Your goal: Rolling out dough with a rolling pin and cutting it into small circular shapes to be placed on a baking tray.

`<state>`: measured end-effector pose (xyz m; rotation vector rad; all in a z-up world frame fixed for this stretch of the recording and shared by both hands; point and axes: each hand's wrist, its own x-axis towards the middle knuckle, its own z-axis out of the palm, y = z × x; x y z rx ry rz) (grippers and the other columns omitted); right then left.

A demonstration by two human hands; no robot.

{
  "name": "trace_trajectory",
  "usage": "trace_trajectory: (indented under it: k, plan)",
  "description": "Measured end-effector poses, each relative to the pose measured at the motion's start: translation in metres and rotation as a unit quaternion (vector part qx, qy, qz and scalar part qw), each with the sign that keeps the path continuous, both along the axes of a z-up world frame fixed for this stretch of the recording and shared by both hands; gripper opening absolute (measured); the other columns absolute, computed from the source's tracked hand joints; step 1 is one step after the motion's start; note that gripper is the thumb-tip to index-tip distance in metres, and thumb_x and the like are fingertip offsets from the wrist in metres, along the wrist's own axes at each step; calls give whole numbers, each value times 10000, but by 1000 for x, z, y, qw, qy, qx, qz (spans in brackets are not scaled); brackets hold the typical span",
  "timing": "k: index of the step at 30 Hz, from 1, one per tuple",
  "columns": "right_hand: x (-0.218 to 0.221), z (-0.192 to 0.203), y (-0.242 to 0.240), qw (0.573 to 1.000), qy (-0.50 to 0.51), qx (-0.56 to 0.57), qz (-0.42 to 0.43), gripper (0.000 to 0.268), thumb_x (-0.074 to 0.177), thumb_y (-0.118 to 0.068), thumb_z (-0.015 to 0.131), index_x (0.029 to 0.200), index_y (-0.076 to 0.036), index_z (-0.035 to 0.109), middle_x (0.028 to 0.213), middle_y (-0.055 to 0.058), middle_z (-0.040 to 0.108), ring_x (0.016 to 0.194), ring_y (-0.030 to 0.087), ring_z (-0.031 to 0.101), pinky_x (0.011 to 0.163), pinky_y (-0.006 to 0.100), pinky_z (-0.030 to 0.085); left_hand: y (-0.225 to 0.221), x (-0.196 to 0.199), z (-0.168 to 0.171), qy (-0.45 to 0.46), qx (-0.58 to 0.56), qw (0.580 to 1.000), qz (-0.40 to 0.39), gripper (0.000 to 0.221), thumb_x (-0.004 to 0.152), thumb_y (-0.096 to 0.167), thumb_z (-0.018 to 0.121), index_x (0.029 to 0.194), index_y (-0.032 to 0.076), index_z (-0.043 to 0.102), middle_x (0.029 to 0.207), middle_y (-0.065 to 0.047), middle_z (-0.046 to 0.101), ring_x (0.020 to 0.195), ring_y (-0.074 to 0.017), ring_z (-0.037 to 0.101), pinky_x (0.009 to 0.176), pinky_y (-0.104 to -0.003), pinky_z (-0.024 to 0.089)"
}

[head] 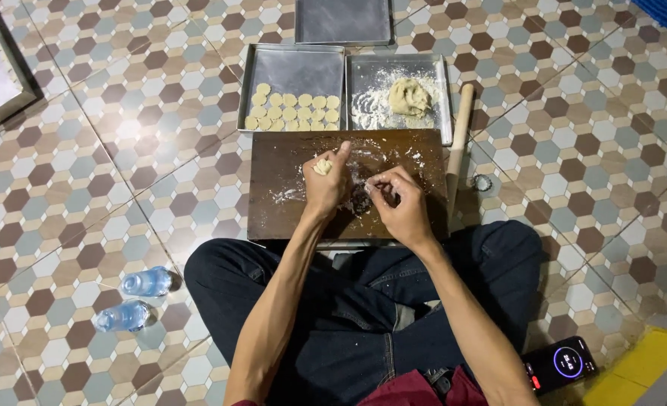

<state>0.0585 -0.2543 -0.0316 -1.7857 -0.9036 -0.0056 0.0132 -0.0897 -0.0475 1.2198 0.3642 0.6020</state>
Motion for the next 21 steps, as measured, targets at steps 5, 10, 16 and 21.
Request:
trace_trajectory:
  k: [5, 10, 16, 21]
  plan:
    - [-11, 7, 3, 998, 61, 14, 6, 188, 981, -30, 653, 1136, 62, 705, 1056, 213, 692, 1010, 328, 683, 847, 409, 551, -12, -1, 27, -22, 35, 997, 71, 530, 1045, 294, 606, 547, 147, 499, 380, -18, 472, 289, -85, 448, 284, -202, 326]
    - [-25, 34, 17, 982, 178, 66, 10, 351, 1101, -186, 504, 1252, 116, 599, 1279, 318, 642, 1274, 404, 582, 1056, 502, 473, -17, -5, 28, -36, 104, 994, 13, 590, 1085, 590, 385, 931, 70, 616, 699, -123, 615, 561, -180, 644, 439, -271, 533]
    - [-16, 20, 23, 906, 391, 164, 23, 728, 1088, -569, 282, 1404, 44, 516, 1408, 320, 490, 1299, 435, 502, 1141, 551, 375, -38, -34, 67, 18, 280, 949, -143, 893, 1008, 661, 143, 1574, -14, 292, 1467, -343, 384, 1406, -536, 375, 1220, -684, 214]
    - [-21, 48, 34, 756, 579, 299, -60, 792, 964, -646, 523, 1436, -12, 470, 1397, 197, 549, 1245, 334, 565, 1072, 474, 464, -48, -38, 58, -75, 336, 922, -174, 886, 1030, 686, 153, 1655, 97, -65, 1669, -255, 248, 1547, -427, 192, 1281, -575, -32]
